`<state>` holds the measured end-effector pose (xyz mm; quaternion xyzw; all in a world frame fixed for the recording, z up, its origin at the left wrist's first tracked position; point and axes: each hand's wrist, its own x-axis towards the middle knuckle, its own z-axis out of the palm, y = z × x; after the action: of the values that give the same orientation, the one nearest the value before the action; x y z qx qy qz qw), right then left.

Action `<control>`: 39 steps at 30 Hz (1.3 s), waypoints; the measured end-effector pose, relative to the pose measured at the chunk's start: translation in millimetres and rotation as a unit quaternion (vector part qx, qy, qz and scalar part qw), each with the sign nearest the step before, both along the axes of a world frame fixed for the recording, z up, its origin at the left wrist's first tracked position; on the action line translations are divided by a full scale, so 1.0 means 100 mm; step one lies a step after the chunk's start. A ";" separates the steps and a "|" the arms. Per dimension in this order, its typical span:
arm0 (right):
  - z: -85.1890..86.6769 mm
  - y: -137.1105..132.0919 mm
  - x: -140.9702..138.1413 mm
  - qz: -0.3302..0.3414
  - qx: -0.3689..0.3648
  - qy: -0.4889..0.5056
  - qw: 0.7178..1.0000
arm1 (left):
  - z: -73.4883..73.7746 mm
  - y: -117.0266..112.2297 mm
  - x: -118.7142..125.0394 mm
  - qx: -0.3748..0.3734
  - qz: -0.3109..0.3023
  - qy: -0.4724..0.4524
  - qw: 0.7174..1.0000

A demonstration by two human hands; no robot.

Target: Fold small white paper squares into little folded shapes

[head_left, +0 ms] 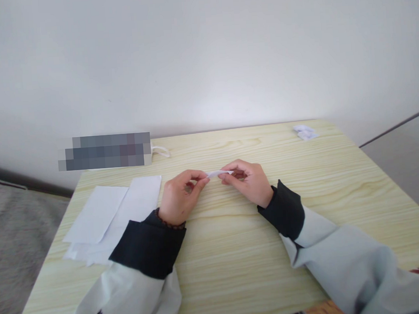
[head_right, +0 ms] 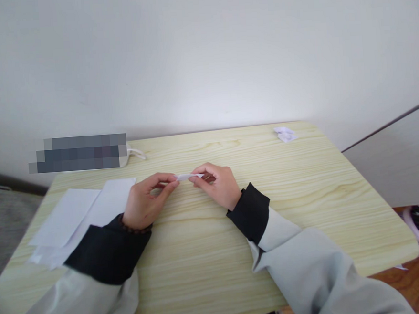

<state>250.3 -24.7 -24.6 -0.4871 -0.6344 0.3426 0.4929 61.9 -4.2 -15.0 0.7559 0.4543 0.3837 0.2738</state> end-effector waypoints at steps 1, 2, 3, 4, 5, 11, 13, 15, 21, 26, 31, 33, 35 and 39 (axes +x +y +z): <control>0.00 0.00 0.00 -0.002 0.001 -0.003 1.000 | 0.00 0.00 0.00 -0.008 0.008 -0.006 1.000; 0.00 0.00 0.00 -0.002 0.004 -0.008 1.000 | 0.01 0.00 0.00 -0.019 0.017 -0.012 1.000; 0.01 -0.01 0.00 0.002 0.006 -0.013 1.000 | 0.01 0.00 0.01 -0.032 0.026 -0.017 0.999; 0.01 -0.01 0.00 0.011 0.006 -0.015 1.000 | 0.02 0.00 0.01 -0.044 0.033 -0.022 0.998; 0.02 -0.02 0.01 0.022 0.003 -0.011 1.000 | 0.02 0.00 0.01 -0.054 0.040 -0.025 0.997; 0.03 -0.03 0.02 0.023 -0.018 0.011 1.000 | 0.02 0.00 0.01 -0.060 0.054 -0.025 0.996; 0.03 -0.02 0.02 0.010 -0.021 0.005 1.000 | 0.01 0.00 0.00 -0.056 0.053 -0.033 0.996; 0.02 -0.01 0.02 0.002 -0.024 0.004 1.000 | 0.00 0.01 0.00 -0.051 0.056 -0.041 0.996; 0.00 -0.01 0.02 0.002 -0.026 0.004 1.000 | -0.01 0.01 0.01 -0.047 0.061 -0.045 0.996; 0.01 0.00 0.02 0.003 -0.025 0.006 1.000 | -0.01 0.01 0.00 -0.073 0.044 -0.045 0.995; 0.00 0.00 0.03 0.010 -0.017 -0.003 1.000 | 0.00 0.02 -0.01 -0.087 0.035 -0.035 0.995; 0.00 0.00 0.03 0.013 -0.013 -0.008 1.000 | 0.00 0.02 -0.01 -0.077 0.029 -0.022 0.996; -0.01 0.00 0.03 0.015 -0.012 -0.009 1.000 | -0.01 0.03 -0.02 -0.071 0.022 -0.018 0.997; 0.00 0.00 0.02 0.020 -0.017 0.007 1.000 | -0.03 0.02 -0.01 -0.082 0.030 -0.036 0.996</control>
<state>252.1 -24.7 -24.2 -0.4804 -0.6346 0.3663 0.4820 61.2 -2.2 -18.0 0.7028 0.4966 0.3795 0.3397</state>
